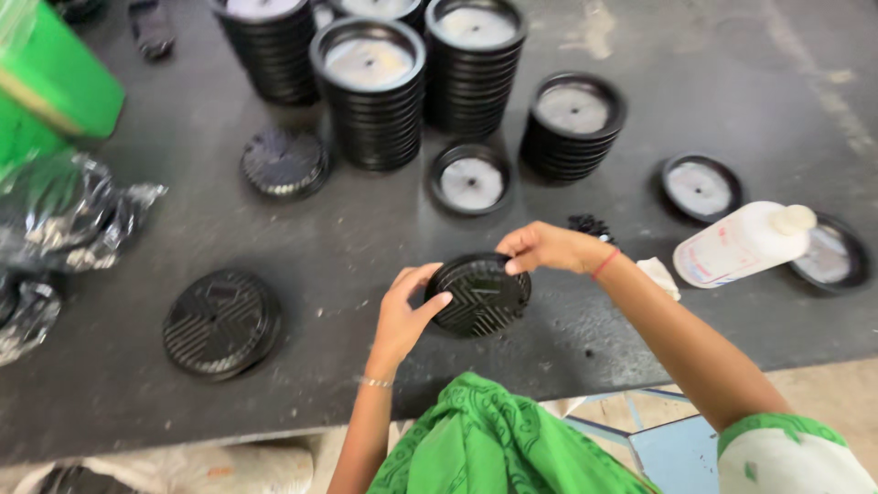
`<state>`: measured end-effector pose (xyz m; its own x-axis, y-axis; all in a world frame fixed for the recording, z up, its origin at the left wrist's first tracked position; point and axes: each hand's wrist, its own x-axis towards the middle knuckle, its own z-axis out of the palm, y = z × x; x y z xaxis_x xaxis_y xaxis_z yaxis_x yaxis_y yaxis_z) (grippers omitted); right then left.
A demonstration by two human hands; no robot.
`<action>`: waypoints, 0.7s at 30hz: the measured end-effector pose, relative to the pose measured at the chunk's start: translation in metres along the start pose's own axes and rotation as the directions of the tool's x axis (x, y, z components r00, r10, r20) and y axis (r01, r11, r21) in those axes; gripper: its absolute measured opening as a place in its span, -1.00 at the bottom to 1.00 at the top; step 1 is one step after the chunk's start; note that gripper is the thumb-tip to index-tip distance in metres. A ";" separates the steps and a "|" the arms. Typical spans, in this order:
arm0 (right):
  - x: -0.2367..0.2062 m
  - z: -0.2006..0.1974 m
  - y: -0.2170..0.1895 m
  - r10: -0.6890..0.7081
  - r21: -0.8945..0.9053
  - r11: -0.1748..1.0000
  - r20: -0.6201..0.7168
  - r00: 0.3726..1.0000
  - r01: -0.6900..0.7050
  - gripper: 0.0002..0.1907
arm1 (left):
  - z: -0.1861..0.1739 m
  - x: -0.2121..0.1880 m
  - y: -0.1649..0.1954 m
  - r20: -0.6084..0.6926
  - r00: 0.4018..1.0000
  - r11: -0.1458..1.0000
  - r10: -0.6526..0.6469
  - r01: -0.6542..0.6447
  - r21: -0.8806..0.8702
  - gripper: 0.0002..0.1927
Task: The person wipes white circular filter media with a cloth, places black plastic discs onto the media, and stacks the assembled filter pads on the workbench. They also handle plastic-wrapped pads and a bottle of liquid on the table.
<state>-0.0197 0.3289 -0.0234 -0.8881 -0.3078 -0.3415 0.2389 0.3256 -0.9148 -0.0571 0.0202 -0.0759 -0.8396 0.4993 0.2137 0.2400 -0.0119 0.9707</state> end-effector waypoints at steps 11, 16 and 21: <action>-0.036 -0.102 -0.065 -0.737 -0.865 0.396 -0.499 0.456 -0.308 -0.78 | 0.015 -0.004 -0.052 -0.241 0.965 0.916 0.103 0.002 0.402 -0.51; -0.012 -0.127 -0.039 -0.754 -0.874 0.285 -0.457 0.472 -0.393 -0.87 | 0.019 -0.011 -0.058 -0.241 0.963 0.871 0.122 0.012 0.491 -0.65; 0.002 -0.127 -0.026 -0.729 -0.869 0.284 -0.470 0.498 -0.405 -0.86 | 0.018 -0.012 -0.052 -0.267 0.956 0.889 0.122 0.014 0.457 -0.70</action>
<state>-0.0773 0.4339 0.0273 -0.8008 0.0295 0.5982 0.0860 0.9941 0.0661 -0.0510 0.0308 -0.1307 -0.9035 0.2446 0.3519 0.4241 0.3930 0.8159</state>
